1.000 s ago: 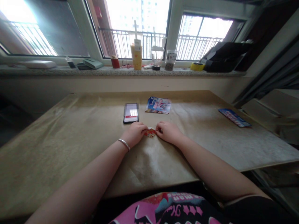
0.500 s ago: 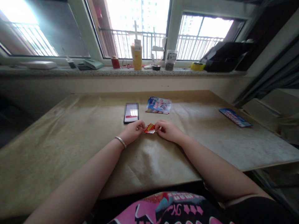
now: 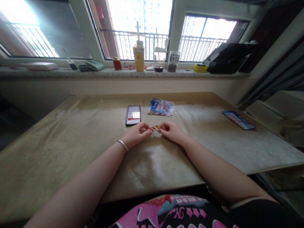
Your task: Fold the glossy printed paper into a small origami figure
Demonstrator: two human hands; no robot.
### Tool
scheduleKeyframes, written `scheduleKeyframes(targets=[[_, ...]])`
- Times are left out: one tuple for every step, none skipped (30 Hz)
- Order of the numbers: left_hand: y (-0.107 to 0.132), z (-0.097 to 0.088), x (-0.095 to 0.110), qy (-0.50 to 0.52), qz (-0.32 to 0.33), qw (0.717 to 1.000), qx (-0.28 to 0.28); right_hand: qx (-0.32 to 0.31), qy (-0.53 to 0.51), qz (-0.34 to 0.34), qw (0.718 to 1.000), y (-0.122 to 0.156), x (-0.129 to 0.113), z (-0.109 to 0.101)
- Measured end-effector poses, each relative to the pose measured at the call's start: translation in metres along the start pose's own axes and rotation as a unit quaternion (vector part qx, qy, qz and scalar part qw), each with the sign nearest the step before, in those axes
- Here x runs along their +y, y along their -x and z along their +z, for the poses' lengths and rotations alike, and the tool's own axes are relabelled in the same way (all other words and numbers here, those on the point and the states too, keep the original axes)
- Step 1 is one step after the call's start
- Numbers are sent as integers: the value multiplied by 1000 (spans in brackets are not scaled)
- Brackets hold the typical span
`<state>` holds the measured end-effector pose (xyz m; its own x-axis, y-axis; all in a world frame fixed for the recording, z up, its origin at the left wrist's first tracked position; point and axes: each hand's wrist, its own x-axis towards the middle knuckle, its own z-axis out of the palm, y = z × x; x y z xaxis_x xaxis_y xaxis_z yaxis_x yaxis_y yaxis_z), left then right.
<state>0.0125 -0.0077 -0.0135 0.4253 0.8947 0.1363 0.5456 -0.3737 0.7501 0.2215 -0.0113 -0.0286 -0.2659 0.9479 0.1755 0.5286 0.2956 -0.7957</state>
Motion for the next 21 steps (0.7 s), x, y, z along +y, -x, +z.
scheduleKeyframes(targets=[[0, 1, 1, -40, 5, 999, 2, -7, 4, 3, 1000, 0, 0, 0], [1, 1, 1, -82, 12, 997, 7, -15, 11, 3, 1000, 1, -1, 0], [1, 2, 2, -120, 22, 992, 12, -22, 22, 0, 1000, 1, -1, 1], [1, 2, 3, -152, 33, 988, 14, -25, 36, -5, 999, 1, -2, 1], [1, 3, 3, -179, 43, 983, 15, -24, 52, -11, 998, 2, -2, 1], [2, 3, 4, -200, 52, 978, 16, -22, 69, -17, 997, 2, -3, 1], [2, 3, 4, -220, 60, 974, 17, -19, 85, -25, 996, 2, -3, 2], [2, 3, 4, -236, 68, 969, 19, -17, 99, -34, 994, 2, -3, 2], [2, 3, 3, -249, 76, 965, 19, -12, 112, -45, 993, 2, -3, 2], [2, 3, 3, -259, 84, 962, 19, -6, 123, -57, 991, 2, -2, 3], [1, 3, 2, -266, 92, 960, 17, 2, 134, -69, 989, 1, -2, 3], [1, 4, 2, -270, 98, 958, 16, 8, 144, -81, 986, 1, 0, 4], [0, 4, 1, -274, 103, 956, 15, 14, 153, -92, 984, 0, 1, 4], [0, 5, 1, -279, 107, 954, 15, 16, 163, -104, 981, -1, 2, 5], [-1, 5, 0, -284, 111, 952, 16, 15, 173, -116, 978, -1, 4, 5], [-1, 6, 0, -289, 116, 950, 18, 11, 184, -128, 974, -2, 4, 5], [-1, 7, 0, -295, 123, 947, 19, 7, 197, -137, 971, -2, 5, 5], [-1, 7, 1, -301, 130, 944, 19, 3, 211, -143, 967, -2, 5, 5], [-1, 8, 1, -307, 137, 942, 15, 0, 226, -147, 963, -2, 5, 4], [-1, 8, 2, -313, 141, 939, 10, -5, 240, -148, 959, -2, 4, 3], [-1, 7, 2, -317, 143, 937, 3, -10, 253, -148, 956, -1, 3, 2]])
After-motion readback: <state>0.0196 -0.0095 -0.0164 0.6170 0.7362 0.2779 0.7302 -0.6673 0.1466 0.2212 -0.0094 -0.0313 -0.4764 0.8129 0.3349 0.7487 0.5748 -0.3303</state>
